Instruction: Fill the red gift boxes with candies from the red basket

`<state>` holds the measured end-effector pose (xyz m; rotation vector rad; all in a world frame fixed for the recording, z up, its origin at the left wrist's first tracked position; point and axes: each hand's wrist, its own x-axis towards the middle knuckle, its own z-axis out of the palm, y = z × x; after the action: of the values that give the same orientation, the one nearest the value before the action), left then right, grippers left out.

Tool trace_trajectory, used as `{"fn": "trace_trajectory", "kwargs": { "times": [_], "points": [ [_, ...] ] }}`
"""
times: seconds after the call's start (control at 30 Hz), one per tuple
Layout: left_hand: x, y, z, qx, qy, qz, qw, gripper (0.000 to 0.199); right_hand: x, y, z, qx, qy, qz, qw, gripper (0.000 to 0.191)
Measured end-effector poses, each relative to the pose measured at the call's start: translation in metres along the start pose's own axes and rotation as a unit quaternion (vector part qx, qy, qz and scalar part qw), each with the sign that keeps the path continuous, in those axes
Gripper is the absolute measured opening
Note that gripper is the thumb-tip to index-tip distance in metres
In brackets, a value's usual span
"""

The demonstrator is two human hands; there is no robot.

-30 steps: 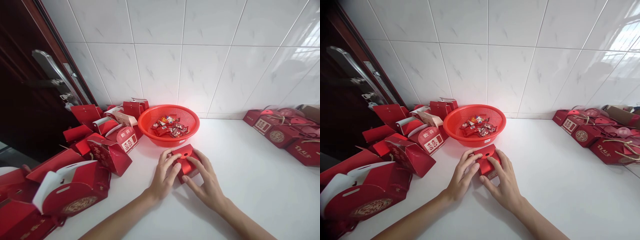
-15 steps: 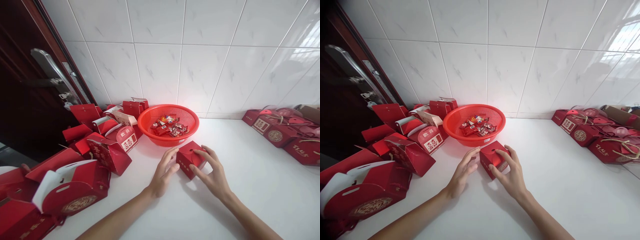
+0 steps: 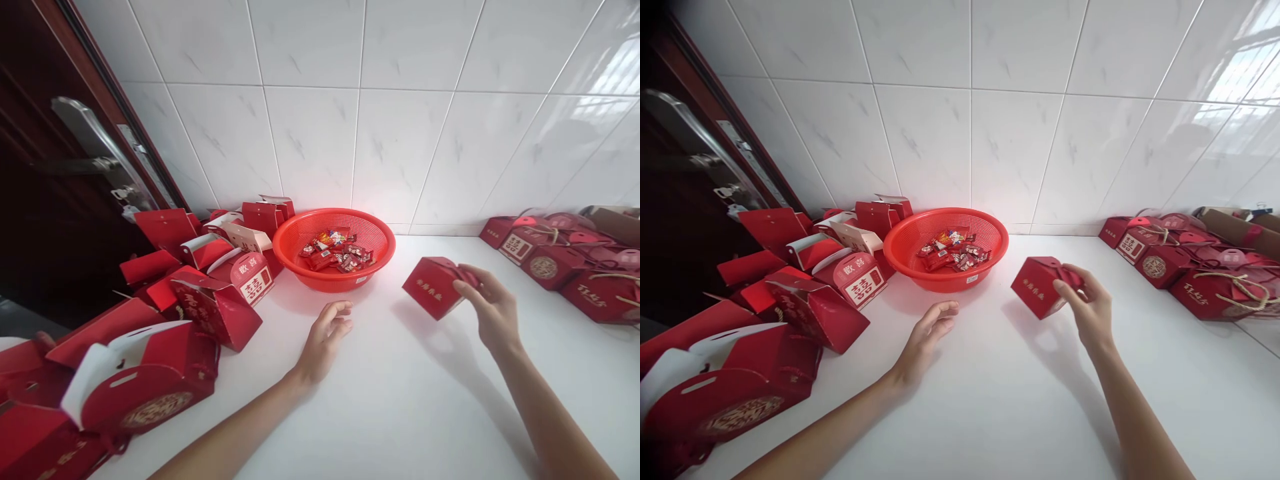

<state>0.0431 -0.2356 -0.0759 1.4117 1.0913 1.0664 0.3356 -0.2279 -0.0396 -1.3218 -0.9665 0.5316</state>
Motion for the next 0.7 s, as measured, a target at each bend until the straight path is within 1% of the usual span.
{"fn": "trace_trajectory", "kwargs": {
  "times": [0.03, 0.1, 0.13, 0.2, 0.3, 0.37, 0.47, 0.53, 0.63, 0.7],
  "points": [
    [0.0, 0.0, 0.0, 0.007, -0.002, 0.0, 1.0, 0.032, 0.006, 0.002, -0.006, 0.015, 0.025, 0.011, 1.0, 0.041],
    [-0.001, -0.001, 0.0, 0.014, -0.007, 0.0, 1.0, 0.031, 0.014, 0.006, -0.015, 0.055, 0.03, 0.044, 0.997, 0.035],
    [-0.002, -0.001, 0.001, 0.015, -0.011, 0.0, 1.0, 0.031, 0.016, 0.006, -0.017, 0.07, 0.02, 0.054, 0.996, 0.034],
    [-0.002, 0.0, 0.001, 0.018, -0.02, 0.002, 1.0, 0.029, 0.013, 0.005, -0.016, 0.078, -0.024, 0.052, 0.995, 0.035],
    [-0.004, 0.001, 0.002, 0.026, -0.036, 0.016, 0.999, 0.028, -0.002, -0.001, -0.003, 0.06, -0.121, 0.035, 0.99, 0.041],
    [-0.004, 0.002, 0.002, 0.03, -0.048, 0.028, 0.998, 0.029, -0.014, -0.005, 0.007, 0.064, -0.177, 0.041, 0.981, 0.047],
    [-0.006, 0.004, 0.002, 0.035, -0.067, 0.044, 0.996, 0.031, -0.028, -0.009, 0.019, 0.08, -0.241, 0.054, 0.966, 0.05],
    [-0.006, 0.005, 0.003, 0.029, -0.089, 0.056, 0.994, 0.031, -0.034, -0.009, 0.024, 0.091, -0.266, 0.064, 0.958, 0.049],
    [-0.007, 0.008, 0.003, 0.009, -0.124, 0.062, 0.99, 0.032, -0.04, -0.009, 0.028, 0.104, -0.28, 0.091, 0.95, 0.048],
    [-0.007, 0.009, 0.004, 0.0, -0.131, 0.062, 0.989, 0.032, -0.043, -0.009, 0.031, 0.105, -0.286, 0.115, 0.946, 0.048]
  ]
}}
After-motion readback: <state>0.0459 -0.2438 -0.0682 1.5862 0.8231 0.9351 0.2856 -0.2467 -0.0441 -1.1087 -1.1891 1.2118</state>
